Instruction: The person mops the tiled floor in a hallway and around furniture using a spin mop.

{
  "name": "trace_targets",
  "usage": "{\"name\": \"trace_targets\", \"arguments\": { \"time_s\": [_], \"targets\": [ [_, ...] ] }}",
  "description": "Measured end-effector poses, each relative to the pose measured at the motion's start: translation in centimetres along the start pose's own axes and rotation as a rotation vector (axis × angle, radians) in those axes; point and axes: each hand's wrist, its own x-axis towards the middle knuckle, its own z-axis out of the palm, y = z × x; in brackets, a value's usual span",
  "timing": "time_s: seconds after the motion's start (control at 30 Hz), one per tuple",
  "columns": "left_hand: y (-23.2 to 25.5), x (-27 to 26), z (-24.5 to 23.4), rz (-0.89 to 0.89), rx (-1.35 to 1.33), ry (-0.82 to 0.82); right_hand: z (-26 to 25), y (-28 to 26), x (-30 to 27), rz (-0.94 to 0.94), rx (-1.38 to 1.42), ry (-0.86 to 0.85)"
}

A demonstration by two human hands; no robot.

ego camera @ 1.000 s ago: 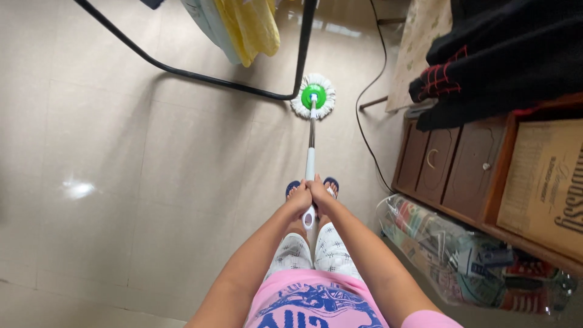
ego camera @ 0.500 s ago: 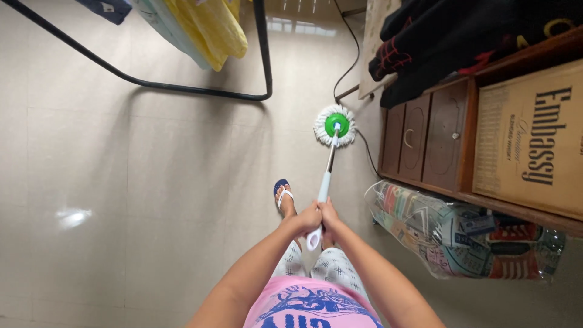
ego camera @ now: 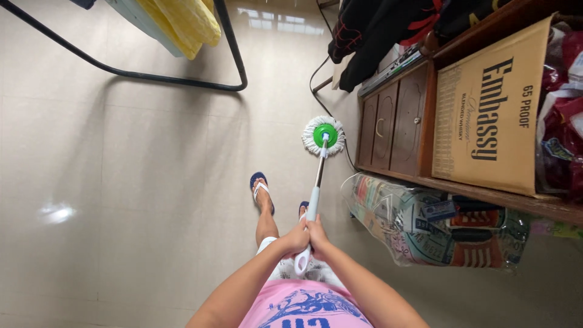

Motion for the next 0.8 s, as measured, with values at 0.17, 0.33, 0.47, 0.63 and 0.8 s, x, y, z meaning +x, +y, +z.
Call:
{"name": "trace_targets", "arguments": {
  "time_s": [0.17,0.33,0.47,0.63,0.8],
  "targets": [
    [4.7,5.6,2.5,0.099,-0.019,0.064,-4.8,-4.8,5.0,-0.084,0.004,-0.010],
    [3.5,4.0,2.1,0.034,-0.153,0.077,-2.4,-6.4,2.1,0.146,-0.113,0.017],
    [-3.5,-1.8,2.6,0.070,-0.217,0.121,0.0,-0.1,-2.3,0.177,-0.272,0.008],
    [-6.3,-6.4,4.9,-0.104,-0.383,0.355,-1.0,4.8,-2.2,0.133,-0.412,-0.096],
    [-3.4,-0.9,3.5,0.137,-0.654,0.392,0.5,-0.5,2.3,0.118,-0.571,-0.116]
  ]
}}
